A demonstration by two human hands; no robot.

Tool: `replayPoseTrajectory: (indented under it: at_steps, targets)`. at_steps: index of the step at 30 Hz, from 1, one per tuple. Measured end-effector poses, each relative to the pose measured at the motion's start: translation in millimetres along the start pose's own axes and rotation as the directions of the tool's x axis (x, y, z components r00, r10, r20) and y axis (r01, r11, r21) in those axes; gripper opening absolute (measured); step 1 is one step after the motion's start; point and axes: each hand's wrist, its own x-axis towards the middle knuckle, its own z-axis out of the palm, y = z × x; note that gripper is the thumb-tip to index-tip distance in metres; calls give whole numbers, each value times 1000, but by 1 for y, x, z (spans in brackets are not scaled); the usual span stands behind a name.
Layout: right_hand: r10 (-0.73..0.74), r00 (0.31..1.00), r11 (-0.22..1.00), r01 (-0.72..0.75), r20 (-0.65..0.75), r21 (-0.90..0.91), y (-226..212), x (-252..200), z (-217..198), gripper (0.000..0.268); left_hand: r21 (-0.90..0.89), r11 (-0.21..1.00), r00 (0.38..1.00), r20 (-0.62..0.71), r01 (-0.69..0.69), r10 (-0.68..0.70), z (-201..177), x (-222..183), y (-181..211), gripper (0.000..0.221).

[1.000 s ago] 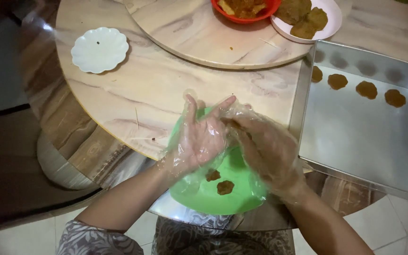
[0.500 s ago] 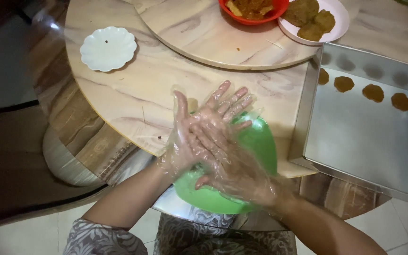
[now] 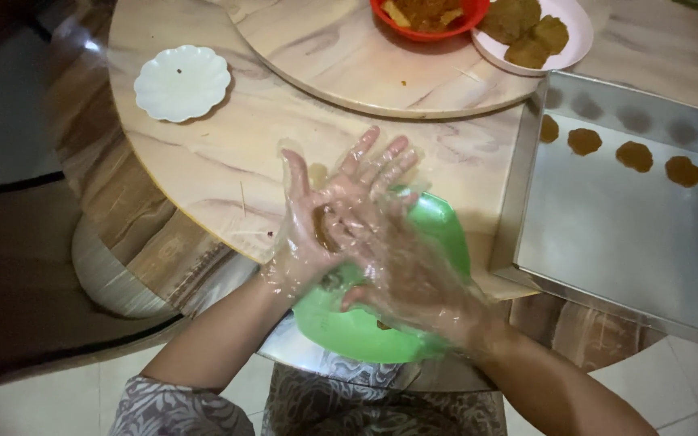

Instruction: The person is manually shaping small balls of brown dough and arranging them in rows on a metal baking tray.

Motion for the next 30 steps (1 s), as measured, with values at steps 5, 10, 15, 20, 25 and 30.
replayPoseTrajectory:
  at_steps: [5, 10, 15, 20, 25, 30]
  targets:
    - [115, 964, 979, -68, 240, -193, -10, 7, -1, 93, 29, 999, 999, -39, -25, 26, -3, -2, 5, 108]
    - [71, 995, 976, -54, 76, -212, -6, 12, -30, 48, 54, 998, 987, -159, 42, -33, 4, -6, -21, 104]
    - [166, 978, 985, -158, 125, -69, 0, -5, -26, 35, -24, 980, 964, -177, 198, -199, 2, -16, -24, 101]
    - [223, 969, 975, -221, 105, -31, 44, -78, 48, 30, 256, 878, 887, -343, 405, -309, 33, -12, -12, 97]
    - [195, 980, 977, -199, 49, 78, 31, -39, 2, 23, -59, 969, 960, -134, 238, -244, -19, -11, -24, 101]
    - [158, 988, 986, -157, -2, 58, -10, 3, -52, 22, -220, 962, 974, -118, 164, -193, -25, -6, -21, 105]
